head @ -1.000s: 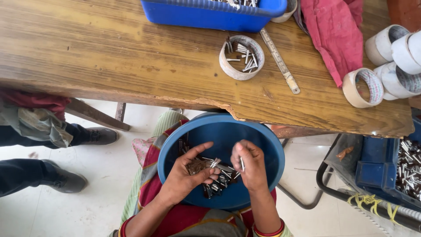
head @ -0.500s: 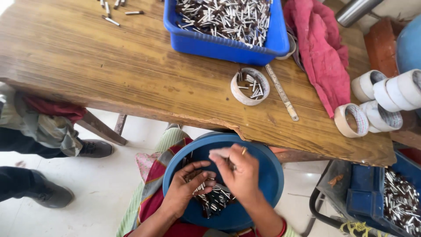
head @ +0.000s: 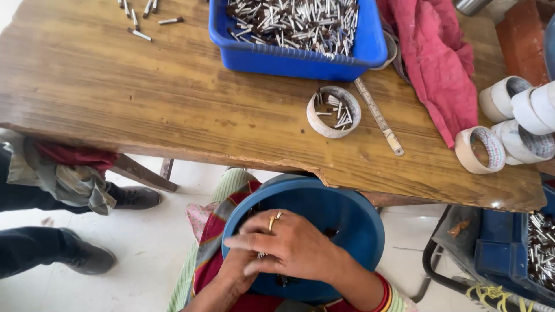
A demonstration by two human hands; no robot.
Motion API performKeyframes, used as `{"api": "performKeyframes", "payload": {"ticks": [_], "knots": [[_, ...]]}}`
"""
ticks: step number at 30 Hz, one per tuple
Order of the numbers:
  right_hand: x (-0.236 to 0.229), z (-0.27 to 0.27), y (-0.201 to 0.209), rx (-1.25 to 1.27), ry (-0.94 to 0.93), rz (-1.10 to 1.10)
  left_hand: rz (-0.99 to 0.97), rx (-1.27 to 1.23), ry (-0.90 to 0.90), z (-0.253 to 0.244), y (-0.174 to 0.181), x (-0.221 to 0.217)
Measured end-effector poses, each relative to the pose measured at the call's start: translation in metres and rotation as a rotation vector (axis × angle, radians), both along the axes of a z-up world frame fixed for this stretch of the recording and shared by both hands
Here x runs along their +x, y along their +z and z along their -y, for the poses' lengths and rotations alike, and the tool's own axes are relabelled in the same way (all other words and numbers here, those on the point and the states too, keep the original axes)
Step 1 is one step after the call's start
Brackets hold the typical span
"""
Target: The person sits on the floor and sorts small metal parts from a blue bowl into a blue tray on a wooden table. They pick up handfuls of parts, separate them by hand, and place the sorted pieces into the tray.
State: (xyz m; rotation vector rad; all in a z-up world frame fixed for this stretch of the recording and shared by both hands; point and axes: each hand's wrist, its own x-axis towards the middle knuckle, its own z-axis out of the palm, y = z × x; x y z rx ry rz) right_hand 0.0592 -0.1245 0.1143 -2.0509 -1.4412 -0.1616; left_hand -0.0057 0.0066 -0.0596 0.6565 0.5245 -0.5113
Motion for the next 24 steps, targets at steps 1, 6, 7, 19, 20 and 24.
{"api": "performKeyframes", "payload": {"ticks": [1, 6, 7, 19, 20, 24], "knots": [[-0.012, 0.002, -0.017, -0.012, 0.009, -0.167, 0.010, -0.029, -0.071, 0.000, 0.013, 0.002], [-0.047, 0.053, -0.077, 0.005, -0.303, -0.340, 0.181, -0.062, -0.266, 0.006, 0.061, 0.007], [-0.054, 0.064, -0.083, 0.070, -0.481, -0.349, 0.154, 0.061, -0.344, 0.007, 0.079, 0.010], [-0.083, 0.109, -0.095, 0.505, 0.086, -0.905, 0.527, 0.207, -0.253, 0.023, 0.043, -0.005], [-0.077, 0.107, -0.107, 0.514, 0.084, -0.899, 0.530, 0.212, -0.262, 0.023, 0.047, -0.005], [-0.064, 0.108, -0.138, 0.406, -0.534, -0.926, 0.439, 0.183, -0.313, 0.026, 0.050, 0.004]]}}
